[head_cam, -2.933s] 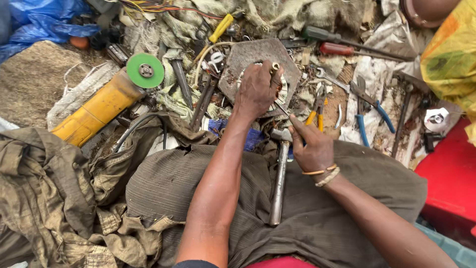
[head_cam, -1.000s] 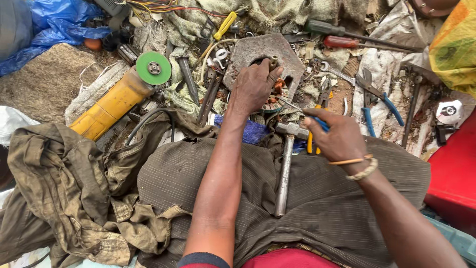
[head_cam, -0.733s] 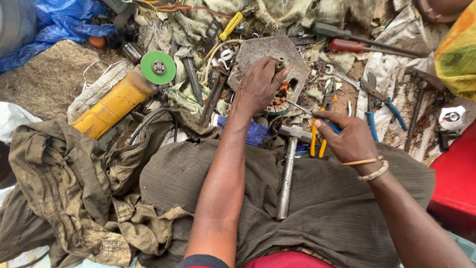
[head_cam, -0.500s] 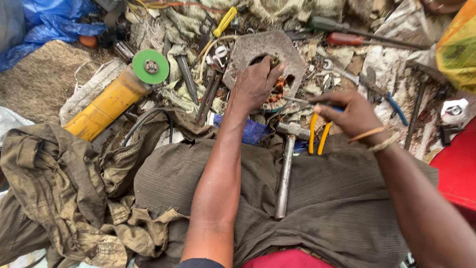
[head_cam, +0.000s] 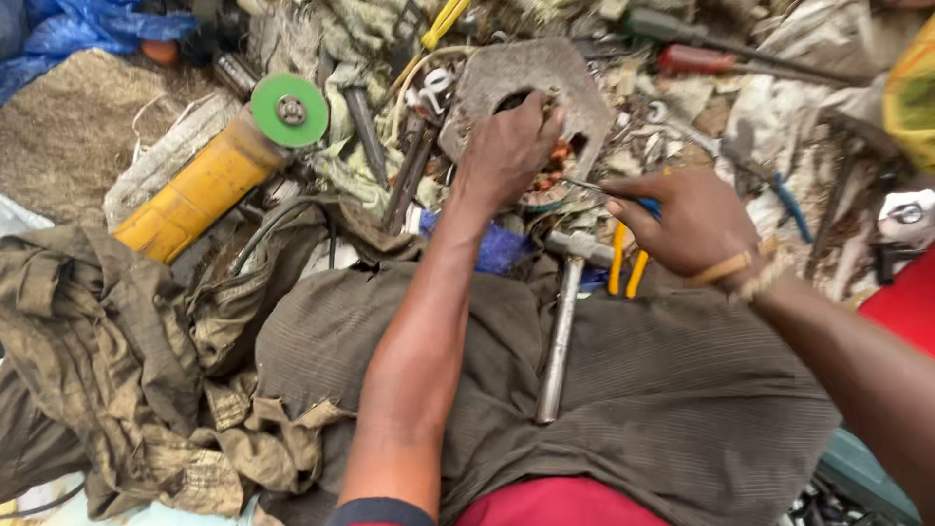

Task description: The person uses pliers and a hammer to remove copper windings from a motor stator. They repeatedly pry and pull the windings out of the slots, placing the removed copper pieces into a nearby bucket.

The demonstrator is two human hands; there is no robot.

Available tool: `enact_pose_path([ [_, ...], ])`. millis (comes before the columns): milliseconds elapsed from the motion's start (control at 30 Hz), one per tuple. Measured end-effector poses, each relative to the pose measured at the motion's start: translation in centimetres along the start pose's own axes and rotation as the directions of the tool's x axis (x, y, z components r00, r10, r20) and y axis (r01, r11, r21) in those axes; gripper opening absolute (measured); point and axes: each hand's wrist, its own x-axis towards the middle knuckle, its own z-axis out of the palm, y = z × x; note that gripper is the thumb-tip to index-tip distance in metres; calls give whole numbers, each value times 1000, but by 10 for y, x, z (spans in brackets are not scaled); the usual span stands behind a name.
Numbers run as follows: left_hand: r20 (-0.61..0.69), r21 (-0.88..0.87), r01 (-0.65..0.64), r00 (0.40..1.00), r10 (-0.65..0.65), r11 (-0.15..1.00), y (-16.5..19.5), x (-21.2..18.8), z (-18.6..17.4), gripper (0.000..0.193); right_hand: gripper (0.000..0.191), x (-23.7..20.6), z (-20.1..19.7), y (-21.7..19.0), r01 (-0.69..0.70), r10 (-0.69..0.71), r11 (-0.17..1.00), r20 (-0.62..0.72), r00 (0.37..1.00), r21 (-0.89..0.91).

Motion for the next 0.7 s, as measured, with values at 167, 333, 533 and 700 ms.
enact_pose_path([
  [167, 12, 46, -60, 998, 59, 997, 2, 1, -4, 35, 33, 66, -46, -15, -92, 161, 977, 385, 909, -192],
  [333, -10, 60, -32, 999, 32, 998, 2, 3, -5, 39, 34, -1, -2, -38, -380, 342, 905, 206, 917, 190],
  [533, 30, 56, 114, 993, -116, 992, 5, 5, -2, 49, 33, 2, 30, -14, -134, 138, 990, -100, 985, 48],
  [700, -171, -59, 90, 980, -99, 994, 4, 15, 2, 37, 33, 61, -39, -7, -203, 231, 971, 269, 935, -125],
])
